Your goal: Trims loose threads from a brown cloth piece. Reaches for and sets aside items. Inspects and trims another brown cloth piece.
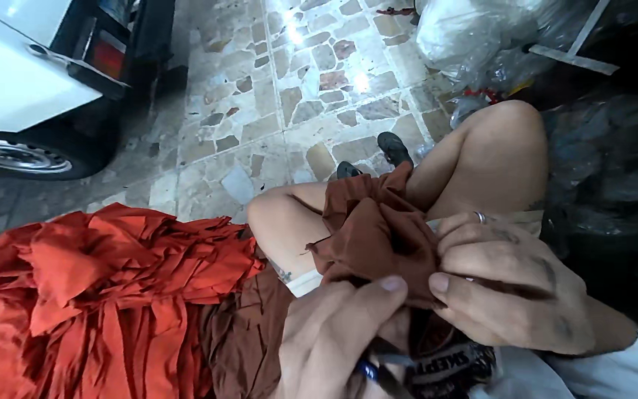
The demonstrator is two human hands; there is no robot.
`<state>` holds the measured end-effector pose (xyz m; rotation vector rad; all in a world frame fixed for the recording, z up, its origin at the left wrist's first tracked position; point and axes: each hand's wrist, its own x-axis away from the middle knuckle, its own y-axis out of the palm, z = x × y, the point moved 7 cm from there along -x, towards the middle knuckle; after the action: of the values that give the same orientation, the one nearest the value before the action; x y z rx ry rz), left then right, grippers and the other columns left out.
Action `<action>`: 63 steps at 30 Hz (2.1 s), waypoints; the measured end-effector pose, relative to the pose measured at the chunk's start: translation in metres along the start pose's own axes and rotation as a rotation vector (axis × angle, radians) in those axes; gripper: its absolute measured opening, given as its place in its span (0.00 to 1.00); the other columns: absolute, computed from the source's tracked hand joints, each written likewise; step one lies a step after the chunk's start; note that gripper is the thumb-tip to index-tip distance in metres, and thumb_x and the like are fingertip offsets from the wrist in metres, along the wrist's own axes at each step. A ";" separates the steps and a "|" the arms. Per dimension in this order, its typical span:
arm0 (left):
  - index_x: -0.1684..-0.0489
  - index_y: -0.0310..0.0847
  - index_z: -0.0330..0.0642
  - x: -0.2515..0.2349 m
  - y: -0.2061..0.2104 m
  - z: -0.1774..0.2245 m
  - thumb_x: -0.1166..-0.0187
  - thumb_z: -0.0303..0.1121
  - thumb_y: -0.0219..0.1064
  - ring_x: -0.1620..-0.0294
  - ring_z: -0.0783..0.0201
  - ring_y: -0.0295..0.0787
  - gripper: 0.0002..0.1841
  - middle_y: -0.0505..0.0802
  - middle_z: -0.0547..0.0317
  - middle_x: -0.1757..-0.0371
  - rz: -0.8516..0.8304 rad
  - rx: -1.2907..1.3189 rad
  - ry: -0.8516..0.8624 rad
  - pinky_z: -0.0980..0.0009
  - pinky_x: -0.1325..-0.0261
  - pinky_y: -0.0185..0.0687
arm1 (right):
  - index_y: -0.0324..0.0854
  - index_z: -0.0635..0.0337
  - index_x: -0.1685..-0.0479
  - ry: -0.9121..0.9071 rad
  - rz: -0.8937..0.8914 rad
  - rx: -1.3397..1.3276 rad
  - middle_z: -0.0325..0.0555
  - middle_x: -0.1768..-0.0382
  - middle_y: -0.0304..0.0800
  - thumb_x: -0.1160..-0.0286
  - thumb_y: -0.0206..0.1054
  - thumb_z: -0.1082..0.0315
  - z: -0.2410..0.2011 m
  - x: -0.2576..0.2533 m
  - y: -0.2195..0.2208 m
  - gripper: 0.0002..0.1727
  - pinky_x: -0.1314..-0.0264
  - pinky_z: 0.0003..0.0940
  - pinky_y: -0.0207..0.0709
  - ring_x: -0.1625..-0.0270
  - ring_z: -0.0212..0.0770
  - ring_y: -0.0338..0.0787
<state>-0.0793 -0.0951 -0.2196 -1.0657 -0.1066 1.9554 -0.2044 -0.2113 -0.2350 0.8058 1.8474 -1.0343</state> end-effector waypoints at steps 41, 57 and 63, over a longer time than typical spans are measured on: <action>0.47 0.85 0.29 0.011 0.010 0.015 0.17 0.36 0.70 0.60 0.75 0.93 0.15 0.96 0.51 0.61 -0.254 0.263 -0.280 0.81 0.53 0.87 | 0.79 0.62 0.56 0.029 0.026 0.022 0.44 0.64 0.82 0.19 0.62 0.71 -0.013 0.002 -0.009 0.04 0.50 0.27 0.77 0.64 0.34 0.80; 0.51 0.84 0.35 0.017 0.015 0.009 0.17 0.36 0.71 0.65 0.77 0.90 0.12 0.94 0.57 0.63 -0.150 0.380 -0.278 0.82 0.60 0.87 | 0.85 0.64 0.56 0.091 0.045 -0.129 0.44 0.66 0.86 0.20 0.64 0.70 -0.007 0.002 -0.006 0.06 0.51 0.25 0.80 0.64 0.32 0.83; 0.45 0.85 0.37 0.021 0.023 0.001 0.15 0.31 0.67 0.66 0.77 0.92 0.09 0.96 0.60 0.62 -0.174 0.828 -0.483 0.82 0.63 0.88 | 0.80 0.64 0.59 -0.094 -0.040 -0.102 0.52 0.56 0.85 0.20 0.64 0.75 -0.012 0.001 -0.004 0.02 0.52 0.31 0.81 0.64 0.38 0.83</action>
<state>-0.1005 -0.0936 -0.2424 -0.0407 0.3160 1.7863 -0.2126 -0.2027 -0.2311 0.6516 1.8264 -0.9782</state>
